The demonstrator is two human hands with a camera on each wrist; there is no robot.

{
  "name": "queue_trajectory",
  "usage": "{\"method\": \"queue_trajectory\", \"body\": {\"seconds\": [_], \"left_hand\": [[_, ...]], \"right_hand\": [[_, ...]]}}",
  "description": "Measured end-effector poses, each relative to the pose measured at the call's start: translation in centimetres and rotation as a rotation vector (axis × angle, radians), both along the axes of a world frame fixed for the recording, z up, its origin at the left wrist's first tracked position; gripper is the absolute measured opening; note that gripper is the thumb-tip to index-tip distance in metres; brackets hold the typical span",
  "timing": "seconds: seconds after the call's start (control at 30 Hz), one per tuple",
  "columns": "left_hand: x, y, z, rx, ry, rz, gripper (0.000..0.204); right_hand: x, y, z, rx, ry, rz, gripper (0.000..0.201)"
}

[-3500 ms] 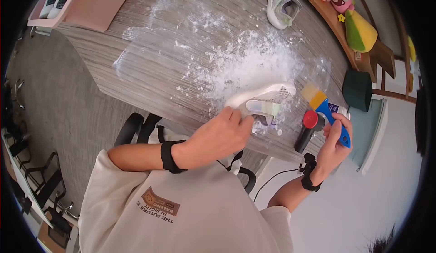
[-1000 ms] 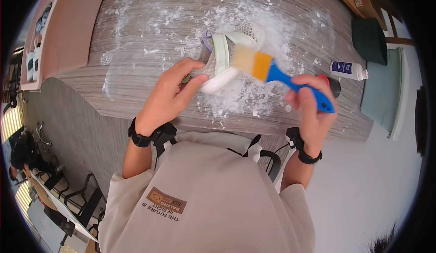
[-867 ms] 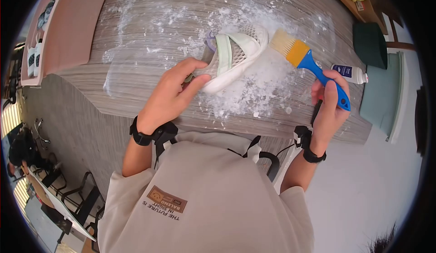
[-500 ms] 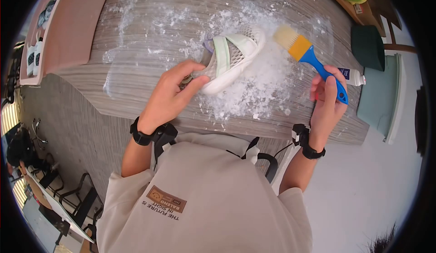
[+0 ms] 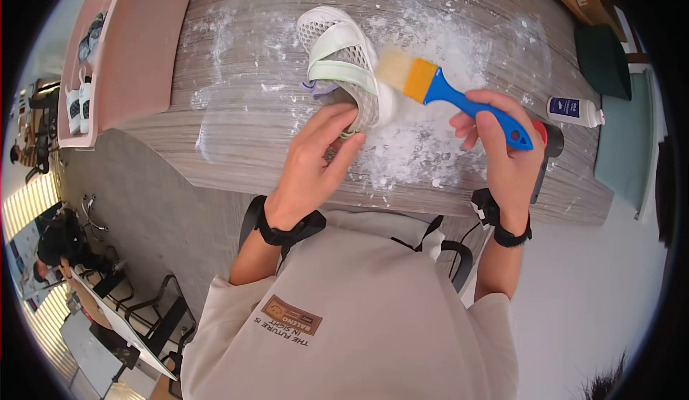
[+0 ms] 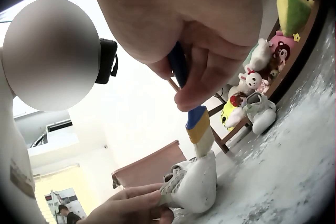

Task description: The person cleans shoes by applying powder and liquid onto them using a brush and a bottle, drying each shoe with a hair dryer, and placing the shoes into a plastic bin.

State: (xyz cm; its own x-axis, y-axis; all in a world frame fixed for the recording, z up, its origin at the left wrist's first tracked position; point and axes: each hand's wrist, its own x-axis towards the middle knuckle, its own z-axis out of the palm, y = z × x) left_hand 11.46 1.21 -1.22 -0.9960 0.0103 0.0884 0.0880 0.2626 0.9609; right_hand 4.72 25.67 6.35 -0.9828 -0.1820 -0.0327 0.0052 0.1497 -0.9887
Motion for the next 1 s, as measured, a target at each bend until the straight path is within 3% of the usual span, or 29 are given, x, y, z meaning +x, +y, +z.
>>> {"method": "queue_trajectory", "body": {"seconds": [0.03, 0.23, 0.47, 0.57, 0.7, 0.8, 1.0], "left_hand": [[-0.2, -0.4, 0.4, -0.119, 0.033, -0.021, 0.028], [-0.4, -0.8, 0.8, -0.228, 0.082, -0.064, 0.027], [-0.4, -0.7, 0.3, -0.266, 0.118, -0.089, 0.028], [-0.5, -0.9, -0.1, -0.314, 0.188, -0.09, 0.027], [-0.6, -0.6, 0.2, -0.314, 0.174, -0.086, 0.025], [-0.7, -0.6, 0.4, -0.321, 0.166, -0.091, 0.025], [-0.6, -0.8, 0.6, -0.377, 0.188, -0.109, 0.024]], "right_hand": [[0.3, 0.5, 0.2, 0.016, -0.004, 0.009, 0.02], [0.7, 0.8, 0.6, -0.038, 0.018, -0.079, 0.018], [1.3, 0.5, 1.1, 0.128, 0.053, 0.115, 0.015], [2.6, 1.4, 0.9, 0.122, 0.027, 0.031, 0.014], [3.1, 1.6, 1.1, 0.2, 0.099, 0.213, 0.012], [2.9, 1.2, 0.4, 0.174, 0.198, 0.167, 0.011], [1.2, 1.5, 0.5, 0.165, 0.154, 0.033, 0.01]]}}
